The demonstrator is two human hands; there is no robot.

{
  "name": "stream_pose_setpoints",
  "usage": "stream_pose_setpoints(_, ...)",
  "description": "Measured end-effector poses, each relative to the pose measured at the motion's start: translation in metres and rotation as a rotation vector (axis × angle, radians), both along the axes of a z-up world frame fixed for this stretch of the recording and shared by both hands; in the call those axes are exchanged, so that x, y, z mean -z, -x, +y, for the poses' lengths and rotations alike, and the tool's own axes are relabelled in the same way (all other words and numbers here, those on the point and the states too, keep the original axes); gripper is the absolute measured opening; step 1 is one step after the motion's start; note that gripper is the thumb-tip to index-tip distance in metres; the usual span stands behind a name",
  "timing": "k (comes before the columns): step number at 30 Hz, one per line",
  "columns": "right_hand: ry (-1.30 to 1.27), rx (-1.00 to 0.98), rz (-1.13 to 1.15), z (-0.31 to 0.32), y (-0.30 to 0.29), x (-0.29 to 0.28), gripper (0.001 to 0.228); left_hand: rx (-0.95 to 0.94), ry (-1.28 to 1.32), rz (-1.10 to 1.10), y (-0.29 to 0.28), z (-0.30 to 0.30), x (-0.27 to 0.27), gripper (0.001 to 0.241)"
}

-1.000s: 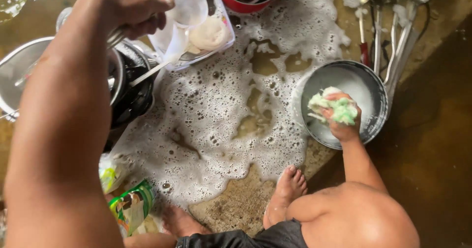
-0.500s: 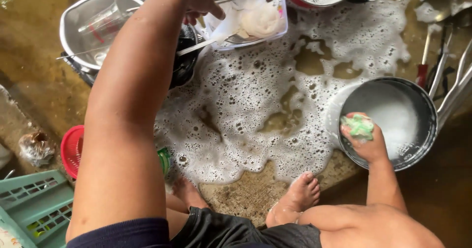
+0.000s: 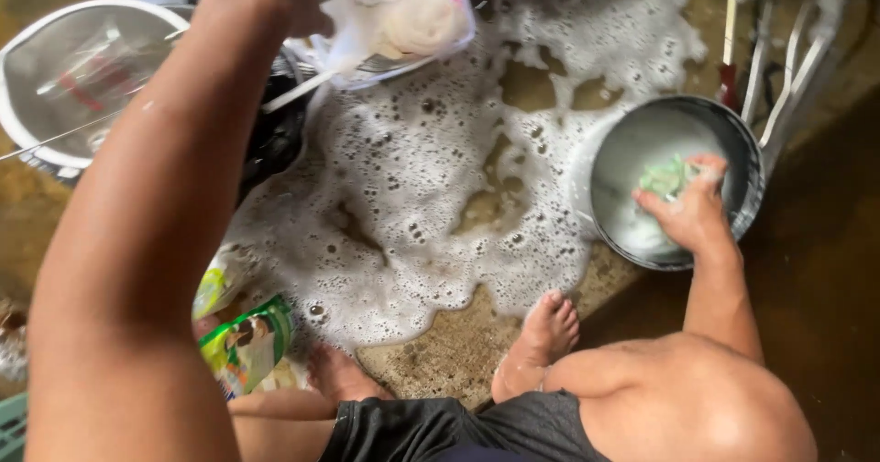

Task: Washing various kitchen utensils including strainers, ladles, and pots using a sponge and soapy water at floor level.

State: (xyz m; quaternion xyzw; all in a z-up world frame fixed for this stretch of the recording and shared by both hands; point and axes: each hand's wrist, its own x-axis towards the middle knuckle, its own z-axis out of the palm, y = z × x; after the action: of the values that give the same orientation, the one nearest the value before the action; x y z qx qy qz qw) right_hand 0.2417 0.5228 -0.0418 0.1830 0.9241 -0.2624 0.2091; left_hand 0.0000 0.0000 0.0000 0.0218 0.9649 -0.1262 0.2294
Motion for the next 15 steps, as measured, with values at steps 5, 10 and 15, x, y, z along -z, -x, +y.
stream_pose_setpoints(5,-0.099,-0.222,-0.219,0.005,0.016,-0.026,0.092,0.192,0.045,0.192,-0.032,-0.009,-0.009,0.038)
stream_pose_setpoints(10,-0.053,-0.006,0.045,0.054,0.043,-0.042,0.048,0.155,0.094,0.084,-0.057,0.002,-0.046,0.083)
stream_pose_setpoints(15,-0.134,0.072,0.432,0.124,0.131,0.019,0.024,0.193,0.159,0.117,-0.068,-0.005,-0.053,0.09)
